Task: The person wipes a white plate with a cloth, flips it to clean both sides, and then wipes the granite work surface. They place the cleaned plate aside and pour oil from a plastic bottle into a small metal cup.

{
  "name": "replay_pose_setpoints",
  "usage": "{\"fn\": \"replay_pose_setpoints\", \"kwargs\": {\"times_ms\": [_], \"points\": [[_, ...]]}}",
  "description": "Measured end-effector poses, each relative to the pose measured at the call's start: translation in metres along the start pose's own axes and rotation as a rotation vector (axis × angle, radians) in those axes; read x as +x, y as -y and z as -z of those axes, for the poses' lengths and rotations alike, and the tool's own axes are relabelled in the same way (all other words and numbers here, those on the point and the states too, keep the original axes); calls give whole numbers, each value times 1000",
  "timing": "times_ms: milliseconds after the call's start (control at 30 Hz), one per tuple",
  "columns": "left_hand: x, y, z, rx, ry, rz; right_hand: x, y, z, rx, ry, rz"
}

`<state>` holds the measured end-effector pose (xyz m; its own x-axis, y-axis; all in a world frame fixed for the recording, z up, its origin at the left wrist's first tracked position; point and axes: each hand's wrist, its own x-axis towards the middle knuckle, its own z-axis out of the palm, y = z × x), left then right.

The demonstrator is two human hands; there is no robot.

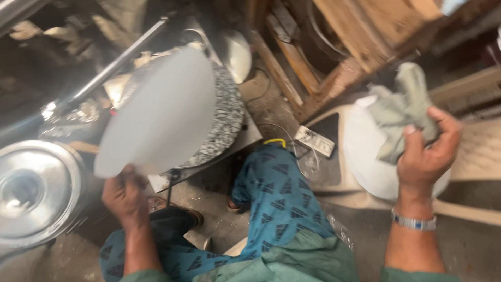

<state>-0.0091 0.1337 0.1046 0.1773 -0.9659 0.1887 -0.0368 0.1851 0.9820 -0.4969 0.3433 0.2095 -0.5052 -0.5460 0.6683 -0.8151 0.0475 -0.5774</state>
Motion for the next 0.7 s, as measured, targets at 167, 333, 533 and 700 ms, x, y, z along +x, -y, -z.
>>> {"fn": "replay_pose_setpoints", "kwargs": {"times_ms": [167, 333, 533, 700], "points": [[-32, -33, -19, -9, 34, 58, -21, -82, 41, -223, -81, -128], [-59, -52, -59, -27, 172, 164, -48, -124, 42, -586, 216, -332], [-100, -70, -128, 59, 430, 489, -46, -92, 29, 469, 273, -791], [-125, -65, -168, -119, 572, 647, -40, -73, 21, 1008, 453, -863]]}}
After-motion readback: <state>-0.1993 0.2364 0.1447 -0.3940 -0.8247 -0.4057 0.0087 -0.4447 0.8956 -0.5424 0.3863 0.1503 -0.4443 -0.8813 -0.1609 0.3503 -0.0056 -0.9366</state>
